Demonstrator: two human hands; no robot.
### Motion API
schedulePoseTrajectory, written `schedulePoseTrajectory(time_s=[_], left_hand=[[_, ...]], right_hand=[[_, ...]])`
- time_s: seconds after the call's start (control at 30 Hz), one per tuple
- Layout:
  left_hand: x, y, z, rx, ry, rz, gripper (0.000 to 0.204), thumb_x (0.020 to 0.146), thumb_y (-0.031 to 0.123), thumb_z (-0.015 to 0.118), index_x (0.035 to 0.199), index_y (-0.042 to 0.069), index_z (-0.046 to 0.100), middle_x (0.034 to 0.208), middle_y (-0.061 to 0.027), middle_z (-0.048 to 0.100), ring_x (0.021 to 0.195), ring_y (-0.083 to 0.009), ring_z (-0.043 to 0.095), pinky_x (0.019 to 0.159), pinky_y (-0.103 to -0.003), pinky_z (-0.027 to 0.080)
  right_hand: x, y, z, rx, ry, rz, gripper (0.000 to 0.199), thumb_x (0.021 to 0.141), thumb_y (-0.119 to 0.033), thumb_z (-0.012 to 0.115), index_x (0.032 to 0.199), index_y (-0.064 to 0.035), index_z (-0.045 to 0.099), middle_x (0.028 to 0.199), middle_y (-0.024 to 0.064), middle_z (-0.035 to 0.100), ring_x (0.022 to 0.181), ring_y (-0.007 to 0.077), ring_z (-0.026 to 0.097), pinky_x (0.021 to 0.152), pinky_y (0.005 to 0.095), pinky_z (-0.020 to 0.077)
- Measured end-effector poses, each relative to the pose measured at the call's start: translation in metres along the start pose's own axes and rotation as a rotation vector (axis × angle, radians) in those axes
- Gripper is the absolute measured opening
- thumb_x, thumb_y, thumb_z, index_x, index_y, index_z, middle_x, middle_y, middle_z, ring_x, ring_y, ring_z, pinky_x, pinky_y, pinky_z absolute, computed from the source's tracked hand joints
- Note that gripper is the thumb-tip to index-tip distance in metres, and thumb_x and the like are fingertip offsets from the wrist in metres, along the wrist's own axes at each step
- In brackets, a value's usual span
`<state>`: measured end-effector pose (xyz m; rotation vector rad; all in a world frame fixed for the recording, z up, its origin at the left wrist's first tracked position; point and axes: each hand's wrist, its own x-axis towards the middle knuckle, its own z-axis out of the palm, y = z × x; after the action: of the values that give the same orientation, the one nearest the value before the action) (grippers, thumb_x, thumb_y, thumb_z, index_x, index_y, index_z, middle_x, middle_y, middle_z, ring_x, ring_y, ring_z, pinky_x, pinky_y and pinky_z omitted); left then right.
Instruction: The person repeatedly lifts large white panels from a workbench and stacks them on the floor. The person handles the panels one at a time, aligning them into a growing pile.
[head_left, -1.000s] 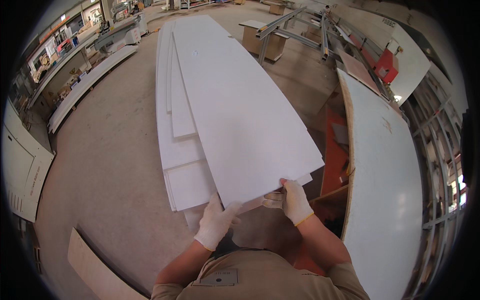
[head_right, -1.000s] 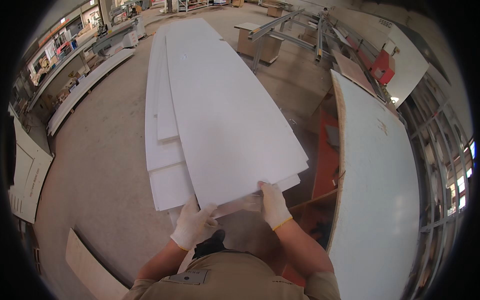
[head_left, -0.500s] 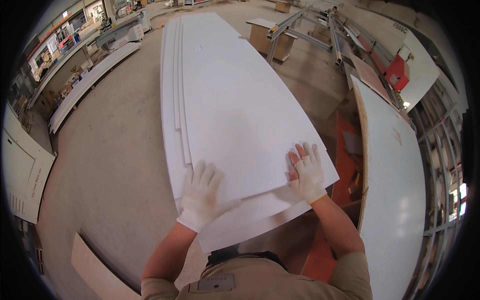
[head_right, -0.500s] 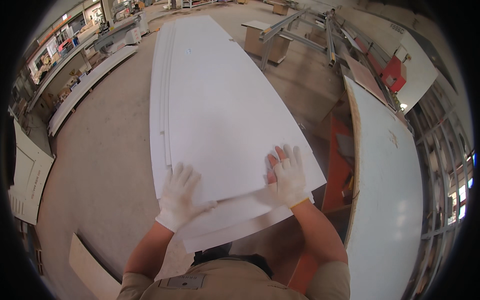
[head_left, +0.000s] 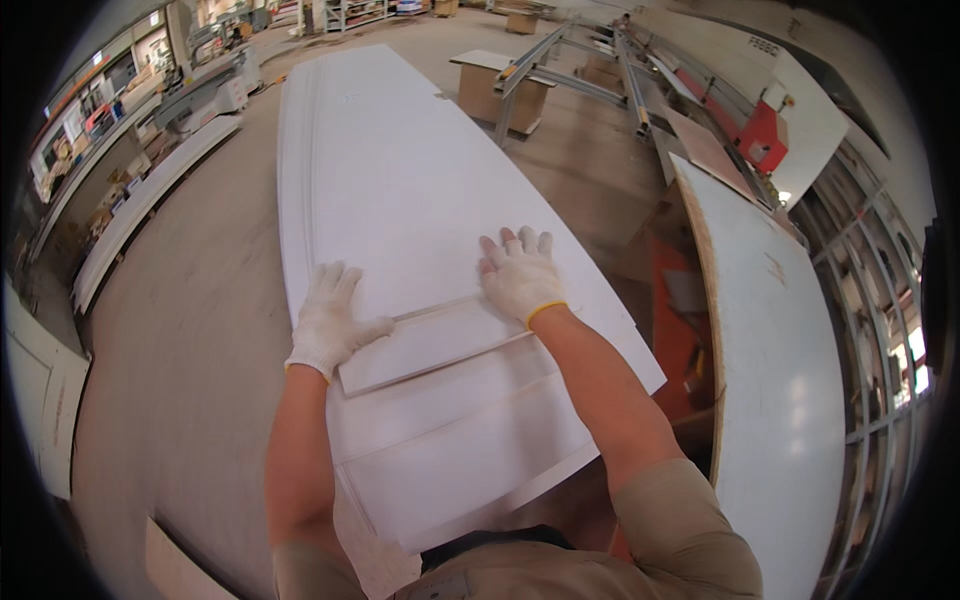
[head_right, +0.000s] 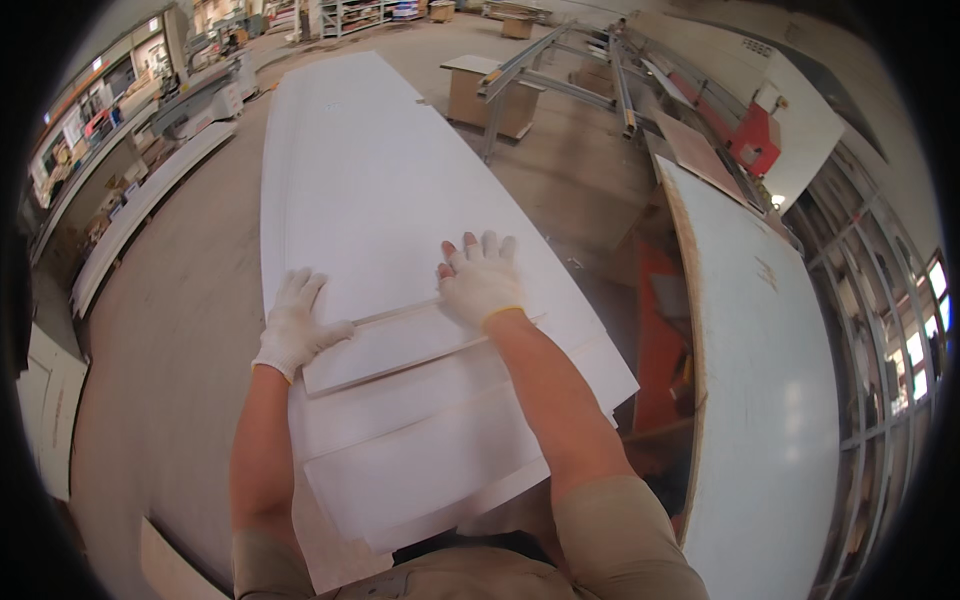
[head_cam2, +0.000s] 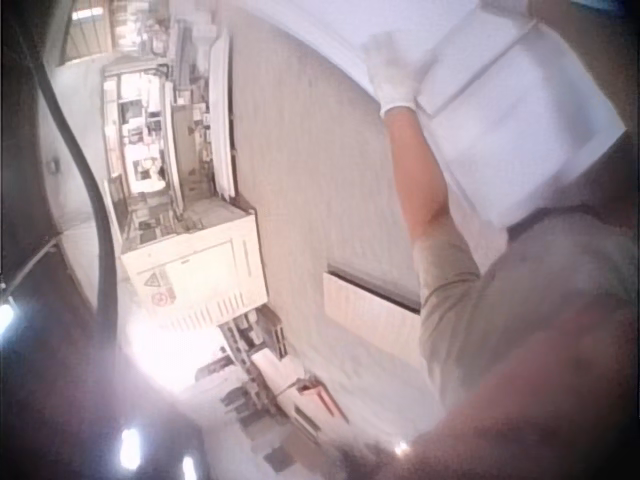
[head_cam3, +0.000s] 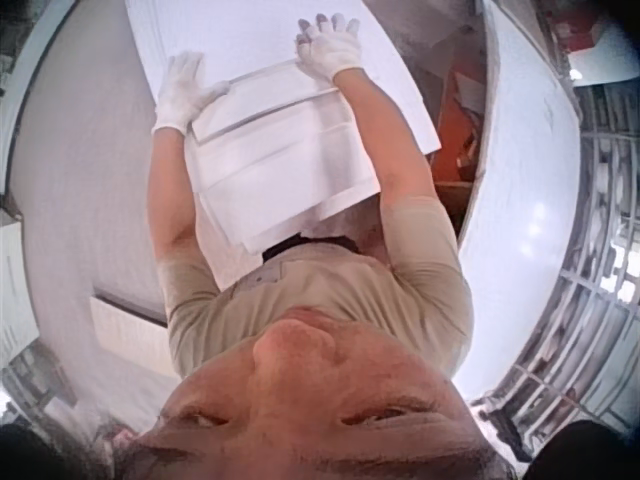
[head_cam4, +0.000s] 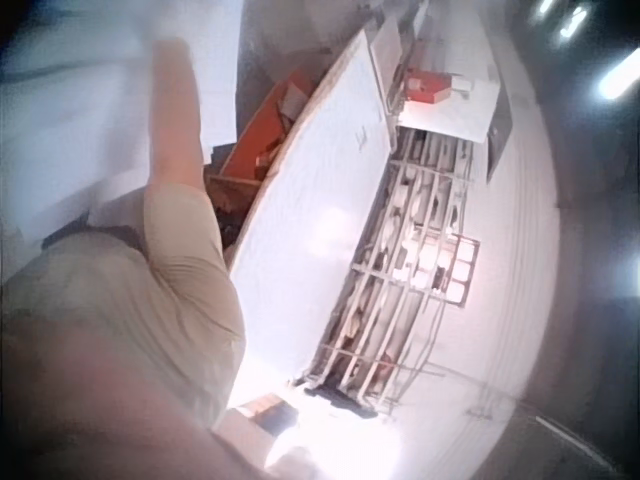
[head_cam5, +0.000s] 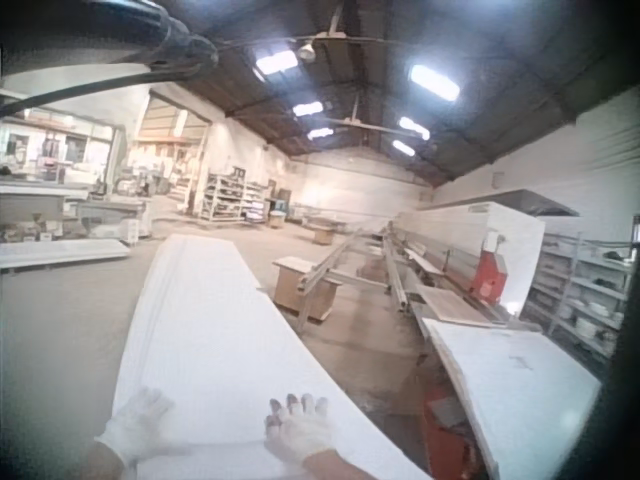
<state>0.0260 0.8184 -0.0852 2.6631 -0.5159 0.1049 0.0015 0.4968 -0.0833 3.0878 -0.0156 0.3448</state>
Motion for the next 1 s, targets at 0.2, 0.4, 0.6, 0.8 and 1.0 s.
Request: schedulePoseTrajectory(time_s=[0.2, 0.4, 0.6, 0.8, 1.0], left_hand=[[0.036, 0.002, 0.016, -0.080, 0.096, -0.051, 0.097, 0.074, 0.045, 0.092, 0.153, 0.001, 0.057, 0.170, -0.0219, 0.040, 0.163, -0.0371, 0.029, 0.132, -0.046, 0.031], [0.038, -0.003, 0.020, -0.089, 0.141, -0.031, 0.098, 0.073, 0.048, 0.093, 0.151, 0.000, 0.059, 0.169, -0.0231, 0.041, 0.162, -0.0382, 0.030, 0.131, -0.046, 0.032], [0.038, -0.001, 0.023, -0.030, 0.171, -0.057, 0.097, 0.074, 0.053, 0.093, 0.149, 0.000, 0.060, 0.166, -0.0222, 0.046, 0.160, -0.0377, 0.033, 0.131, -0.046, 0.031], [0.041, -0.006, 0.026, -0.006, 0.182, -0.024, 0.094, 0.075, 0.049, 0.093, 0.148, 0.000, 0.061, 0.166, -0.0226, 0.047, 0.159, -0.0391, 0.034, 0.131, -0.048, 0.030], [0.043, -0.005, 0.029, -0.037, 0.196, -0.028, 0.092, 0.077, 0.047, 0.092, 0.149, 0.000, 0.060, 0.167, -0.0224, 0.046, 0.160, -0.0375, 0.033, 0.131, -0.048, 0.030]], right_hand=[[0.038, -0.008, -0.006, -0.042, -0.174, 0.326, 0.061, 0.111, -0.045, 0.036, 0.166, -0.0216, 0.046, 0.173, 0.0112, 0.040, 0.149, 0.0375, 0.042, 0.121, 0.0650, 0.0301], [0.041, -0.013, -0.009, 0.036, -0.245, 0.448, 0.064, 0.111, -0.049, 0.033, 0.169, -0.0215, 0.039, 0.176, 0.0094, 0.035, 0.151, 0.0385, 0.040, 0.122, 0.0651, 0.0298], [-0.034, -0.005, -0.010, -0.065, -0.094, 0.067, 0.069, 0.107, -0.046, 0.047, 0.165, -0.0102, 0.044, 0.172, 0.0192, 0.040, 0.155, 0.0425, 0.034, 0.128, 0.0628, 0.0208], [-0.219, 0.116, -0.055, -0.161, 0.017, 0.163, 0.063, 0.091, -0.034, 0.067, 0.146, -0.0054, 0.064, 0.157, 0.0225, 0.054, 0.143, 0.0412, 0.045, 0.126, 0.0546, 0.0285], [-0.455, 0.197, -0.081, -0.156, -0.333, 1.115, 0.097, 0.089, -0.051, 0.076, 0.165, -0.0012, 0.041, 0.174, 0.0216, 0.035, 0.164, 0.0396, 0.022, 0.134, 0.0529, 0.0150]])
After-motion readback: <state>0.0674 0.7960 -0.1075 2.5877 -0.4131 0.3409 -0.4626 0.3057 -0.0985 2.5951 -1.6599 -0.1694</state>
